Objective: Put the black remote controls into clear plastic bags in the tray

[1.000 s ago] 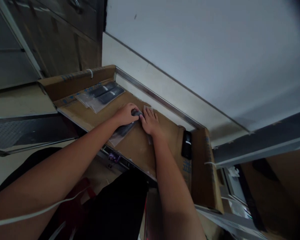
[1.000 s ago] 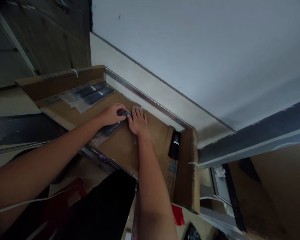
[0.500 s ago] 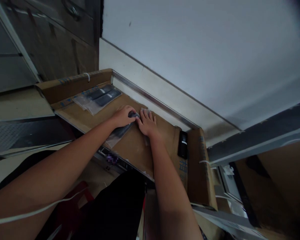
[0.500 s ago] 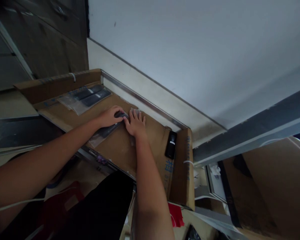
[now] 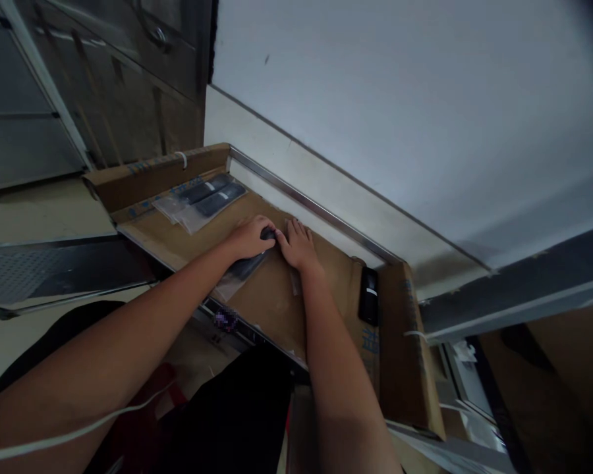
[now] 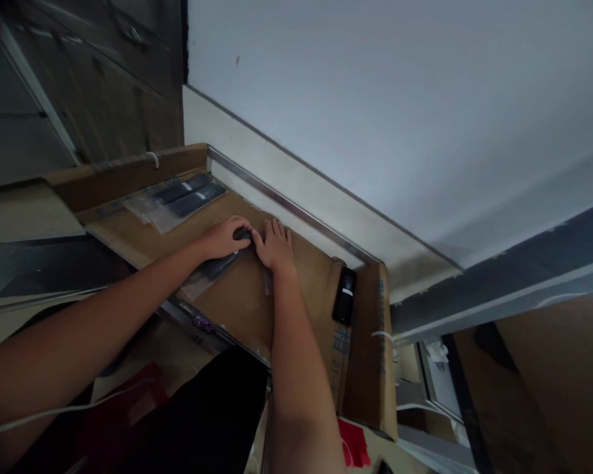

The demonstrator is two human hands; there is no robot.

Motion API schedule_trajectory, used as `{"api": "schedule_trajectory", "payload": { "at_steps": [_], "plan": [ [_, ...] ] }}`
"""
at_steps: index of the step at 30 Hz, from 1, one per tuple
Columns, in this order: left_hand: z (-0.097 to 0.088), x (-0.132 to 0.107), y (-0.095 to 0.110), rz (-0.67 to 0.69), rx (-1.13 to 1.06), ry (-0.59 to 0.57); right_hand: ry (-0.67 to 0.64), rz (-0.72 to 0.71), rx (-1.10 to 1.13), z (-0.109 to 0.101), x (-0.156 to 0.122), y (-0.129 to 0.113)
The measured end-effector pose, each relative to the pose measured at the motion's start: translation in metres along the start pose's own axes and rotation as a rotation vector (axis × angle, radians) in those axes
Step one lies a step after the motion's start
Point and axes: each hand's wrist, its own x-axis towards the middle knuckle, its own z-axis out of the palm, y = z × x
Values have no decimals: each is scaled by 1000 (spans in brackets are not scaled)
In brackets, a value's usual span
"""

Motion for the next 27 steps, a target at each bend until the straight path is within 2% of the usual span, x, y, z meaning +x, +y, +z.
{"api": "schedule_trajectory", "payload": {
  "at_steps": [3,9,11,15,18,22,25,27],
  "plan": [
    [-1,-1,2,-9,-8,-3,-46,51,-35,3,0,-3],
    [-2,-2,2,6,-16,-6,-69,95,16,-3,-7,-6],
    [-3,-3,1,-7,-23,-15,2,81,82,-5,-11,-4],
    [-3,-2,4,-106,-77,-29,320,64,258,-12,-17,8],
    [-2,5,11,-175,18,-73,500,40,307,-20,-20,16],
    [-4,19,30,-304,224,-229,570,-2,313,-27,-22,12],
    [-8,26,42,-360,298,-376,550,-59,406,-28,-25,1],
    [-11,25,46,-349,338,-408,504,-66,485,-29,-26,-6]
  ]
}}
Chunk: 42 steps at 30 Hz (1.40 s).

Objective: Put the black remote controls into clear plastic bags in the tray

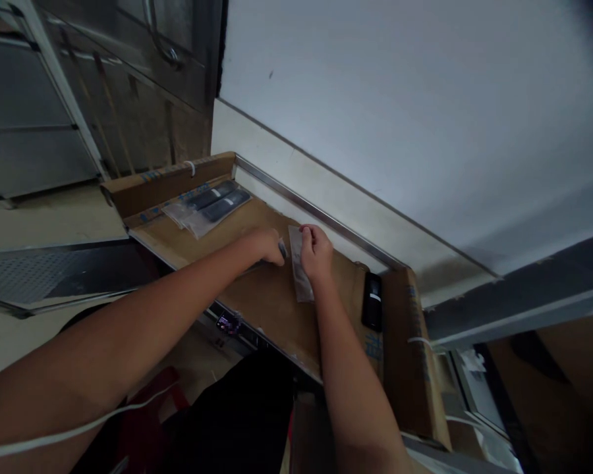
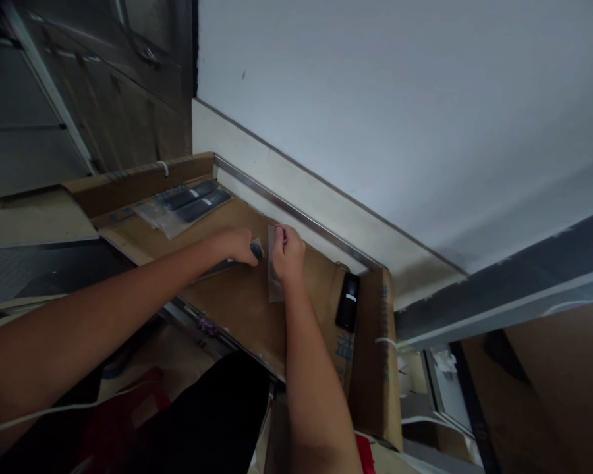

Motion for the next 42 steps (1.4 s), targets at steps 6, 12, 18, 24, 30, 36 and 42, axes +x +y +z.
{"api": "schedule_trajectory", "payload": {
  "at_steps": [6,12,18,24,30,36,42],
  "plan": [
    [-10,-14,-22,297,-251,-124,-438,282,398,-3,-1,-11],
    [-34,-18,-29,387,-545,-18,-447,365,750,-23,3,-15],
    [-32,-23,-24,418,-743,-24,-231,386,810,-22,6,-13],
    [-4,-40,-56,351,-767,-76,-5,277,707,-21,8,-12],
    [7,-50,-66,362,-825,-60,110,253,698,-18,9,-18],
    [7,-48,-63,371,-806,26,126,258,715,-13,13,-16],
    [12,-46,-65,421,-872,-4,166,356,823,-8,13,-5]
  ]
}}
